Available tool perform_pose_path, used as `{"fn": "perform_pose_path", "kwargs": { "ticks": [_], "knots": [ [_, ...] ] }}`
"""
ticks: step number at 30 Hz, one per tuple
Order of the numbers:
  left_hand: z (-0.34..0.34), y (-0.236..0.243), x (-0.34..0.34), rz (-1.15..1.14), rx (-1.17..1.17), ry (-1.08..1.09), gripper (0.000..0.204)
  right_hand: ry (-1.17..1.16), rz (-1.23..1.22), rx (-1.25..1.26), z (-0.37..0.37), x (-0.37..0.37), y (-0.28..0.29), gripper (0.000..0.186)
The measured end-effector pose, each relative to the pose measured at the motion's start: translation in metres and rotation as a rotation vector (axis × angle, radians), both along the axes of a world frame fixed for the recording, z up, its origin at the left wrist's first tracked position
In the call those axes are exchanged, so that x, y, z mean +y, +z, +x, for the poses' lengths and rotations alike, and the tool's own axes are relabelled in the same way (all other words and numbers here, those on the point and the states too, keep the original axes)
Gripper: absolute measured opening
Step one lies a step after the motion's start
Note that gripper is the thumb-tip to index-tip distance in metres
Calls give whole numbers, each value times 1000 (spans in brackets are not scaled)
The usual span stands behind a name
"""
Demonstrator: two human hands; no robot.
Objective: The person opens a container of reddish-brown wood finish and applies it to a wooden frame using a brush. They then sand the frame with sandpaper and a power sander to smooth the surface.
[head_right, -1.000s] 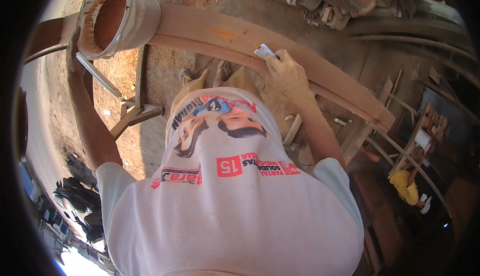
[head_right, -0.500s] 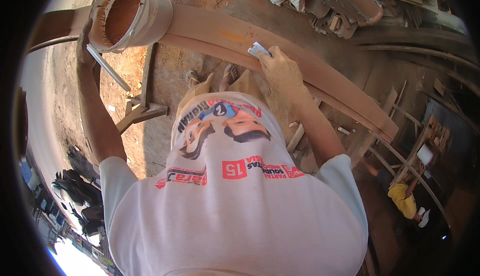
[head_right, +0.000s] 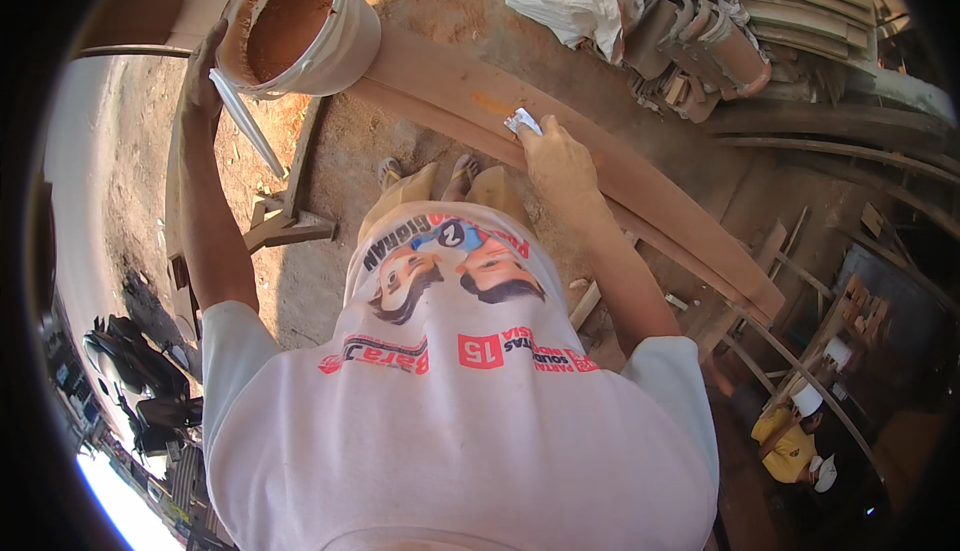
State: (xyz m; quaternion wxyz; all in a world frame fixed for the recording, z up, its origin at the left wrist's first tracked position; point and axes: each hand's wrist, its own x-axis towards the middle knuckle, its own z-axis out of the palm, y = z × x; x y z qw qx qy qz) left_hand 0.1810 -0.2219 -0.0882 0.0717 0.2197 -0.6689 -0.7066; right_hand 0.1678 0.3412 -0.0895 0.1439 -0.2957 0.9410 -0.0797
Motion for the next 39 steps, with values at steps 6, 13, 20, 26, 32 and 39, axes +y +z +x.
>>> {"fn": "perform_pose_path", "kwargs": {
  "ticks": [6,13,20,26,32,39],
  "knots": [
    [6,16,24,-164,29,2,61,96,53,-70,-13,-24,-3,27],
    [6,25,27,-206,91,-57,66,32,-147,64,-47,-71,-15,23],
    [5,22,27,-203,81,-37,61,20,-31,-25,-9,-24,-4,23],
    [5,21,24,-104,49,-47,60,56,-51,-18,-23,-55,6,24],
    [6,-1,12,-162,116,-57,59,28,-5,-60,-14,-7,5,24],
    [3,-4,11,-85,67,-41,55,120,14,-26,-17,-7,7,23]
  ]
}}
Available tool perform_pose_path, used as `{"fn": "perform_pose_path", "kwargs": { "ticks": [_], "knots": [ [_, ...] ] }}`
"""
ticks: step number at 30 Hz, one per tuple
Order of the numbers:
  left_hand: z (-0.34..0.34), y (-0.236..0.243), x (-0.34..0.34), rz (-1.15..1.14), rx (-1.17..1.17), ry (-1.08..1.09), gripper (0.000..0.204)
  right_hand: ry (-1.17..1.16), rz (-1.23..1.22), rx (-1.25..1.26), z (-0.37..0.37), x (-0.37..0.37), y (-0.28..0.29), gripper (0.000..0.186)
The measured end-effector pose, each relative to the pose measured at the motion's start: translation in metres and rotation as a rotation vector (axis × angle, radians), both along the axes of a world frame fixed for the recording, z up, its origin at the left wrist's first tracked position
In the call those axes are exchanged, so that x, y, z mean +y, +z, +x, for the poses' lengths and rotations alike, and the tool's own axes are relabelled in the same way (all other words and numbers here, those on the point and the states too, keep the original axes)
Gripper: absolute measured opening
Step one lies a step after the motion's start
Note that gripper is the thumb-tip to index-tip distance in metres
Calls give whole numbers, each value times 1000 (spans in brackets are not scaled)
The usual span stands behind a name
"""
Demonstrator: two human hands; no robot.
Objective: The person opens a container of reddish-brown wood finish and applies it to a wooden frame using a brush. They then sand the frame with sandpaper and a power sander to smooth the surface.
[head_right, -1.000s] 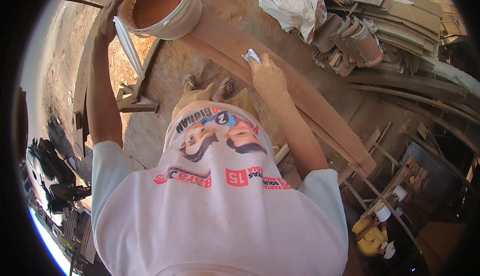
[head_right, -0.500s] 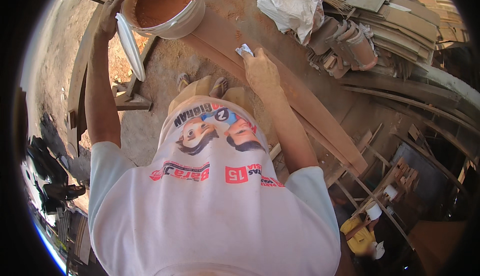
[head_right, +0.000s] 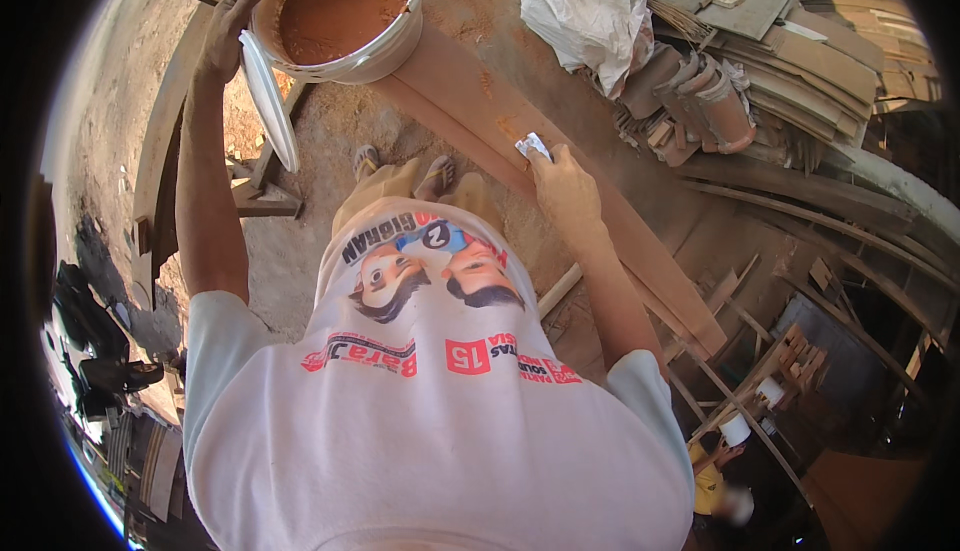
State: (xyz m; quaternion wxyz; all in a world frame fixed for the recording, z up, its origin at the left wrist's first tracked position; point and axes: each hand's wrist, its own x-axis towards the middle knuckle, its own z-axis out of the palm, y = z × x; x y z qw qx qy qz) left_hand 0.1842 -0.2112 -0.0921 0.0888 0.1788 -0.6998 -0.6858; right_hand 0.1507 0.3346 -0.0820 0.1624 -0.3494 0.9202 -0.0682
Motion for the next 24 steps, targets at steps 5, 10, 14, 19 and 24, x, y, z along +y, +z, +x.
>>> {"fn": "perform_pose_path", "kwargs": {
  "ticks": [5,10,14,19,24],
  "knots": [
    [6,16,21,127,17,-78,53,-54,-99,4,-17,-25,-5,15],
    [0,52,42,10,44,-20,50,-320,-274,-199,-11,18,18,28],
    [0,57,48,-54,24,12,49,-612,-545,-356,-12,44,44,25],
    [-4,49,45,-113,27,14,50,-952,-739,-825,13,59,25,24],
    [6,49,44,-68,29,31,52,-1049,-1337,-522,-6,60,68,21]
  ]
}}
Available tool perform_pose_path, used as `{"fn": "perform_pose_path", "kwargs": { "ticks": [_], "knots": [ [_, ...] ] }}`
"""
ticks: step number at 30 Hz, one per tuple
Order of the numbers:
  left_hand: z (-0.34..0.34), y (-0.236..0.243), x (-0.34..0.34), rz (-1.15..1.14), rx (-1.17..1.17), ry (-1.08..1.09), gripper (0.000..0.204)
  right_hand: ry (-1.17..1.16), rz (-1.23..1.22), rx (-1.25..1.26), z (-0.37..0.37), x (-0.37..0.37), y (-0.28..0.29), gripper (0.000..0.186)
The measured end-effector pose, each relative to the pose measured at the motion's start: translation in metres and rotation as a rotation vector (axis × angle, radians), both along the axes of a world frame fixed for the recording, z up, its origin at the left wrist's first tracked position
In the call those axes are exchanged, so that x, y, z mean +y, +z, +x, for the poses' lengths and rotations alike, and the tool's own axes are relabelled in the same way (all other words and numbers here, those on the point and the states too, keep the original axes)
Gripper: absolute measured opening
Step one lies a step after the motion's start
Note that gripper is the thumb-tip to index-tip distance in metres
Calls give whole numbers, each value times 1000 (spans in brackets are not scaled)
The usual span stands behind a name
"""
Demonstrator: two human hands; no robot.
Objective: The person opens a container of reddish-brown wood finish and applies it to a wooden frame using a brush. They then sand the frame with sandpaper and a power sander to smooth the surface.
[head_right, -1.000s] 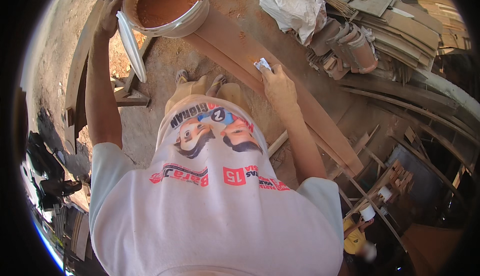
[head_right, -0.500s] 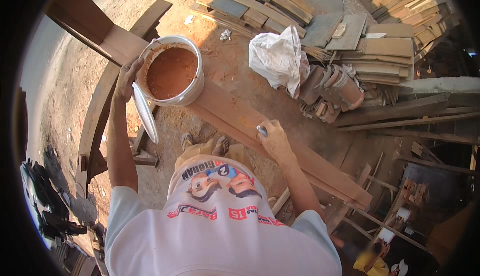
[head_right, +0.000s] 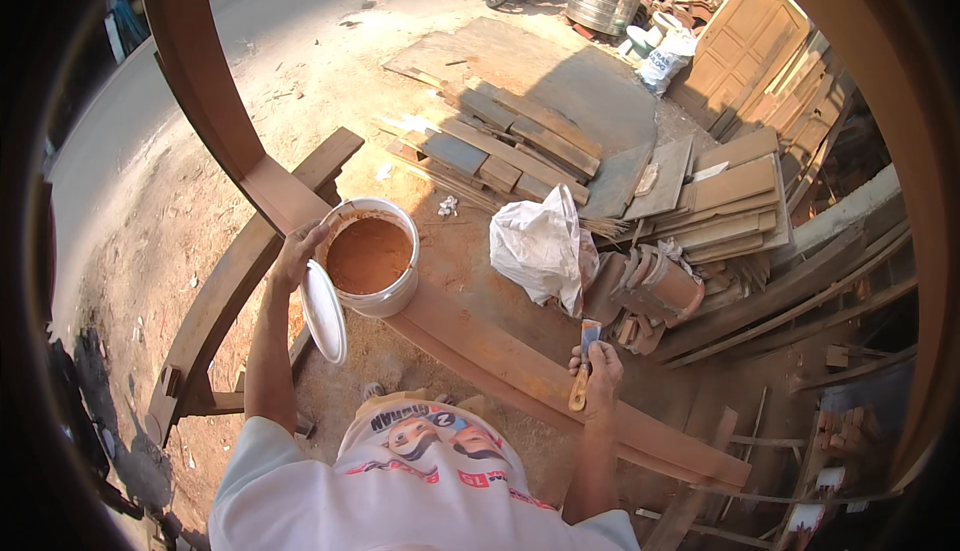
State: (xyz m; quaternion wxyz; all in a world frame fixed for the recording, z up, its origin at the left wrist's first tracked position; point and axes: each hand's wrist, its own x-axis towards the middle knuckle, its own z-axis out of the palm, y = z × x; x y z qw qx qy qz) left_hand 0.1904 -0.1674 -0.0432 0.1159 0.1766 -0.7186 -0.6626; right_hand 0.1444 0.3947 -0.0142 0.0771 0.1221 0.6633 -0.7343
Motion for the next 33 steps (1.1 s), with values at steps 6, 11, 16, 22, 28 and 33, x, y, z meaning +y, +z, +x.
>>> {"fn": "perform_pose_path", "kwargs": {
  "ticks": [6,11,16,22,28,33],
  "knots": [
    [-9,5,6,-62,-19,-47,53,-69,-236,-485,36,25,-96,27],
    [1,3,-9,-77,8,-47,56,-156,83,11,42,-27,-40,27],
    [-2,20,0,-119,-127,-70,55,-27,70,-361,104,-34,-85,33],
    [1,8,-9,-123,-67,-89,55,-46,195,-354,165,-80,-52,33],
    [-1,15,-11,-156,-77,-126,56,-326,325,125,115,-107,-38,28],
    [-3,13,-11,-118,-71,-166,54,-153,262,-331,128,-117,-75,29]
  ]
}}
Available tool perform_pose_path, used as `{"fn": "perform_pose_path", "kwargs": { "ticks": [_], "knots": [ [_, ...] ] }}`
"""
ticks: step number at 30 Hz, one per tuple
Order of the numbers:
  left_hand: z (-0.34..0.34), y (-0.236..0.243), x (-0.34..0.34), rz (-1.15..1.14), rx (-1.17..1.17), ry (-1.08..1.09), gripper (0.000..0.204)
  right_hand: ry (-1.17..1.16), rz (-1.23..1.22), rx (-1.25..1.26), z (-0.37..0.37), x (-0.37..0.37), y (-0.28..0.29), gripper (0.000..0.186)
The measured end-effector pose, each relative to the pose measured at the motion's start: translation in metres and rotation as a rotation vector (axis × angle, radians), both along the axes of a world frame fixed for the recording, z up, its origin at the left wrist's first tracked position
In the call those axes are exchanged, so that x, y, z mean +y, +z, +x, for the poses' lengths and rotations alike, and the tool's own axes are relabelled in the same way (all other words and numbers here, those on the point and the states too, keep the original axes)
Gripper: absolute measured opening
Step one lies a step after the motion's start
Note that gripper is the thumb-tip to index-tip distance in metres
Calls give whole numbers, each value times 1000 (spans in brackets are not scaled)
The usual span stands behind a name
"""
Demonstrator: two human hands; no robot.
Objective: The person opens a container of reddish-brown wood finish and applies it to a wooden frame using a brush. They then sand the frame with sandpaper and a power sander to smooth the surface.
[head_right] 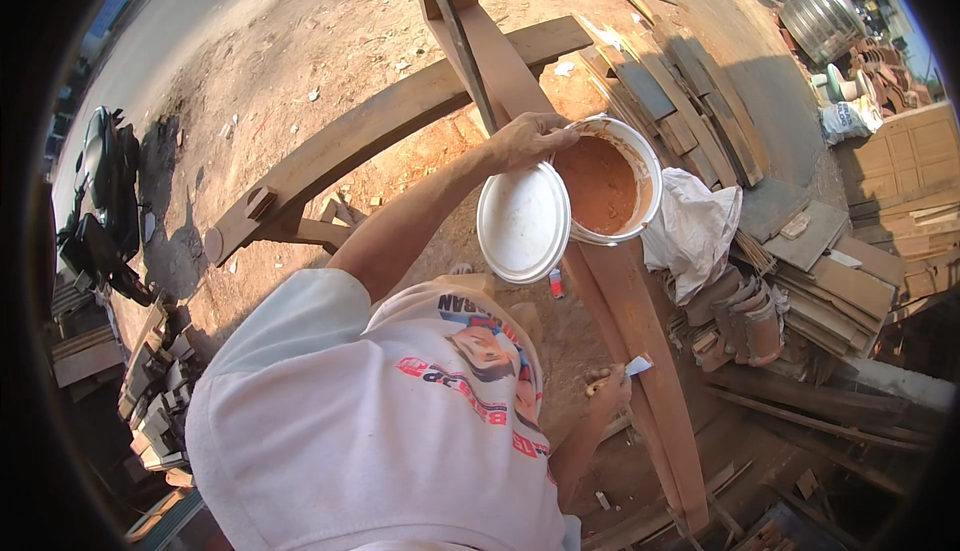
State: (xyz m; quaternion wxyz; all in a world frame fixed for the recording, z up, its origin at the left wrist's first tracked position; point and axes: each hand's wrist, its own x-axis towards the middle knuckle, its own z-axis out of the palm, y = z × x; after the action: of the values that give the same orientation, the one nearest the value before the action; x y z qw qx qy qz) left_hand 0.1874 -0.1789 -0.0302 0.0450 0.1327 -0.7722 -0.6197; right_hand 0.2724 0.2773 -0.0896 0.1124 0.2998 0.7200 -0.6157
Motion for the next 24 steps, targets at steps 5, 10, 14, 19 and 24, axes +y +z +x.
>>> {"fn": "perform_pose_path", "kwargs": {
  "ticks": [5,10,14,19,24],
  "knots": [
    [6,9,-3,2,-36,-35,54,-2,-85,64,6,-32,10,23],
    [1,6,-3,-49,-61,-7,54,132,-89,52,-6,-52,-12,18],
    [1,12,0,-99,-78,9,59,182,-162,326,-66,-121,47,31],
    [10,22,5,-83,-140,-19,69,412,-8,462,-126,-167,81,51],
    [57,28,0,65,-246,81,73,438,-78,432,-134,-177,73,54]
  ]
}}
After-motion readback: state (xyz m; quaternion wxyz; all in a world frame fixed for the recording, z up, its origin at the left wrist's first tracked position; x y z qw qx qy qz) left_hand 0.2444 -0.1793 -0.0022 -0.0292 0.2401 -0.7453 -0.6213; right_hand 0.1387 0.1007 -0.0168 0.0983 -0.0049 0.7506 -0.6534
